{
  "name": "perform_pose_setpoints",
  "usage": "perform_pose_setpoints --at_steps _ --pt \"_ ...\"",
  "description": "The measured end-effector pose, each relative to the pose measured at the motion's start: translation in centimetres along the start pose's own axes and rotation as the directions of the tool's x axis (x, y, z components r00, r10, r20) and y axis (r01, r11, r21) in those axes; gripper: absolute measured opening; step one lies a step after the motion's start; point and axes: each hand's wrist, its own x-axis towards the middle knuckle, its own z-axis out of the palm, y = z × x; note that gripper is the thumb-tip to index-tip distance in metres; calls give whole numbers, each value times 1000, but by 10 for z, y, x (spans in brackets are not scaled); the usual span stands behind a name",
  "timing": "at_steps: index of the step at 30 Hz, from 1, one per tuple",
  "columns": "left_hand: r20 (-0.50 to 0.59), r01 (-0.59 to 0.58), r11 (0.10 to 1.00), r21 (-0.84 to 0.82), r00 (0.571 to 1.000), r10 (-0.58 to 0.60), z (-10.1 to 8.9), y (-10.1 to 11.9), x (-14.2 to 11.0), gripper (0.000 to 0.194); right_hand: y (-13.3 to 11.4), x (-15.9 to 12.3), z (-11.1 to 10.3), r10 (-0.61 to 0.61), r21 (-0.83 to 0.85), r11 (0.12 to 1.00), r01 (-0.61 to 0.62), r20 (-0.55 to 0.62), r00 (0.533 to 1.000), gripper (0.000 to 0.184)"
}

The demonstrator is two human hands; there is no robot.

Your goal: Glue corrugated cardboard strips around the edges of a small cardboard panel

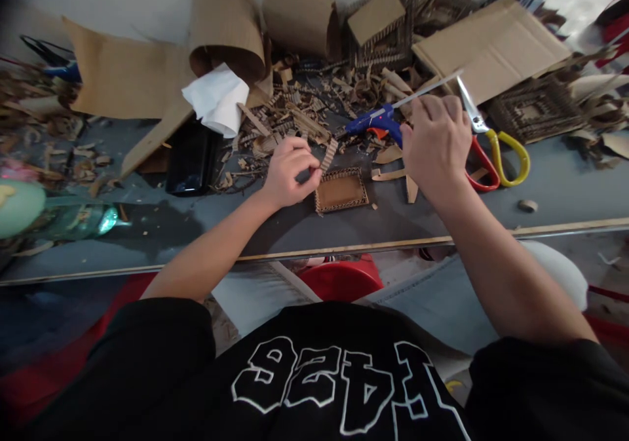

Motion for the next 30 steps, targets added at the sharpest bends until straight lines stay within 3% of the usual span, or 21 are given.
perform_pose_setpoints --at_steps 2,4,7,11,18,23,26,28,30 --pt "83 -59 998 22 995 57 -5 -3 1 34 -6 -3 6 -137 71 988 137 3 991 40" --pt "143 -105 994 34 985 99 -10 -5 2 35 -18 -6 13 -312 201 934 295 59 948 43" --pt "194 -128 991 43 974 117 -14 -6 2 37 -35 -13 23 -420 326 874 359 137 897 23" --pt "222 -125 992 30 968 115 -11 -5 1 36 -37 -20 33 -404 296 892 341 187 895 17" --pt "176 -111 994 23 979 105 -3 -6 -1 35 -35 -19 38 -331 247 929 277 218 918 20" --pt "48 -115 993 -21 992 115 -7 -16 2 22 -34 -15 25 -224 227 956 185 162 961 23" --pt "57 -179 982 -53 982 182 -9 -24 2 33 -28 -11 12 -99 213 975 70 125 987 22" --pt "117 -193 978 -73 973 201 -8 -27 1 39 -26 -9 6 -128 203 974 96 152 980 24" --pt "165 -179 980 -88 968 191 -6 -28 0 40 -26 -8 3 -242 229 954 193 210 947 25"
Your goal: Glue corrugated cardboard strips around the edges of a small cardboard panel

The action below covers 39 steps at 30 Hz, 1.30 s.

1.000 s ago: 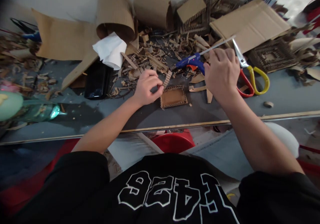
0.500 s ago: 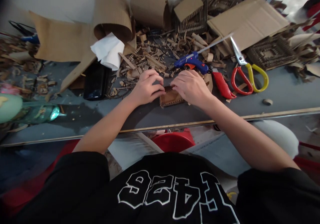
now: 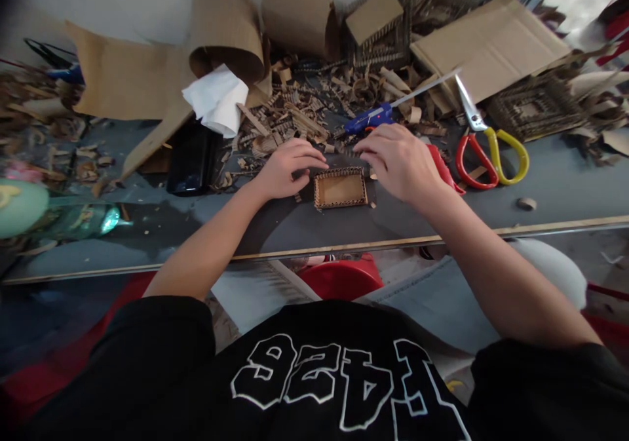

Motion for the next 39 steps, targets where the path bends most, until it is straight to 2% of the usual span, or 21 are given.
perform_pose_setpoints --at_steps 2,5,13,18,21,24,28,30,33,36,39 --pt "9 29 1000 -9 1000 -29 1 1 0 39 -3 0 1 -89 15 996 88 79 993 28" --pt "-8 41 999 -15 999 -41 1 2 -1 40 -12 -2 8 -118 7 993 119 136 984 26" --pt "-18 -36 993 -111 999 34 -3 6 0 27 -41 -12 24 49 -49 998 -41 185 981 20" --pt "0 -13 998 -56 1000 13 -4 13 2 22 -46 -12 27 104 -52 994 -95 222 970 21" --pt "-7 -7 1000 25 1000 7 -2 18 2 24 -41 -11 23 75 -79 995 -60 201 977 22" --pt "-30 -8 994 113 999 12 3 24 2 34 -36 -7 15 -1 -59 998 9 125 992 23" --pt "-2 8 985 172 1000 -8 5 29 3 42 -31 -3 0 -65 -46 997 68 76 995 25" --pt "-9 -12 988 152 1000 14 5 29 3 42 -26 -2 -4 -62 -71 995 71 120 991 25" --pt "-62 -24 993 113 998 31 5 28 3 48 -21 -4 -5 -43 -122 990 75 246 968 25" --pt "-94 27 997 71 995 -20 4 28 3 48 -19 -5 -3 -40 -117 989 87 359 932 26" --pt "-69 34 999 18 997 -33 4 29 5 47 -18 -4 -3 -41 -69 995 76 412 910 24"
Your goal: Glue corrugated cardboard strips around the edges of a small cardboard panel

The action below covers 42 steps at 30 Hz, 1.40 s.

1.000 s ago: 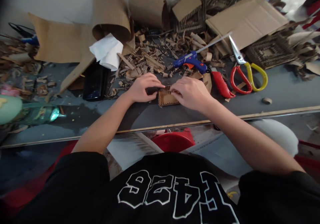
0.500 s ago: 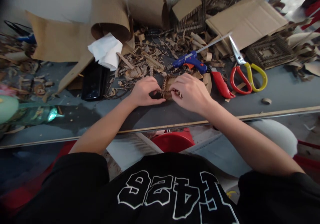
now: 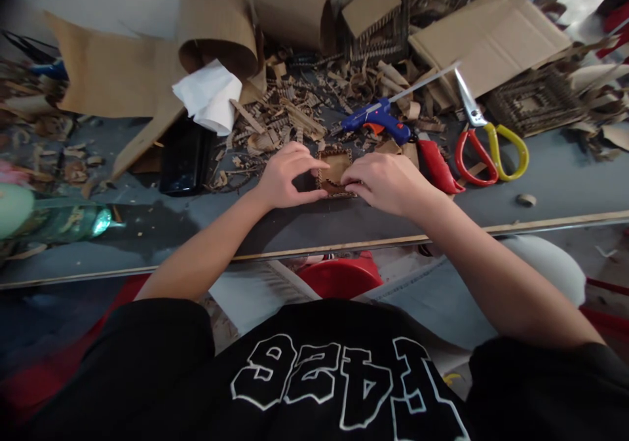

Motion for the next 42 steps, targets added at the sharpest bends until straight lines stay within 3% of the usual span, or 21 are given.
perform_pose_setpoints --at_steps 7,16,27,33,42 --pt "62 -7 1000 -20 998 9 4 3 0 33 9 2 0 -14 154 988 7 43 999 21" --pt "132 60 994 -86 990 -49 5 4 2 26 9 2 3 -64 187 980 60 17 998 18" --pt "155 86 990 -113 986 -68 3 4 3 28 19 7 7 8 265 964 25 -124 992 20" --pt "141 83 990 -114 988 -67 4 3 3 24 24 6 5 80 237 969 -66 -51 995 21" --pt "143 92 990 -109 987 -76 6 2 2 22 27 4 1 63 242 968 -65 16 998 24"
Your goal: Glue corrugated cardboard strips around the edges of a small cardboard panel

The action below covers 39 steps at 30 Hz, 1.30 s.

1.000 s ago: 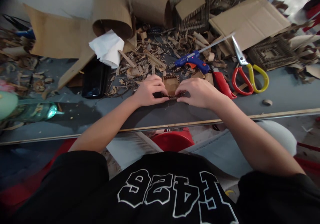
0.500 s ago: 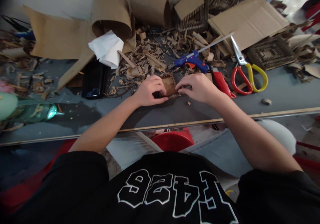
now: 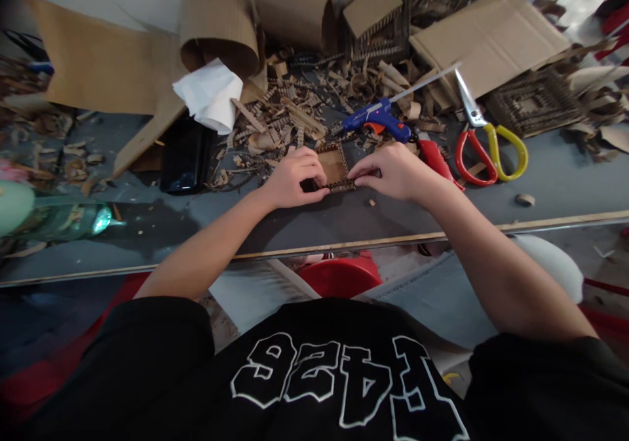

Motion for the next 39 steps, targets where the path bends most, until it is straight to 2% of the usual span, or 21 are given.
perform_pose_setpoints --at_steps 6,15,22,29,35,39 --pt "-1 -33 999 34 999 33 -1 0 1 22 -1 1 2 15 -52 999 -15 -2 1000 23" --pt "30 -90 980 180 996 86 -2 1 0 22 -1 1 5 -15 -88 996 13 -23 1000 22" --pt "30 -128 980 153 992 125 -2 1 -1 22 -7 0 3 -23 -88 996 21 -25 999 22" --pt "56 -121 975 188 992 113 -1 0 -2 20 -6 0 4 -27 -67 997 28 20 999 18" --pt "31 -129 973 189 992 125 -1 -1 -3 23 -9 -1 2 -16 -69 997 17 17 1000 18" --pt "-98 -71 978 198 991 91 2 3 -3 34 -13 -2 1 -40 -65 997 37 -50 998 18"
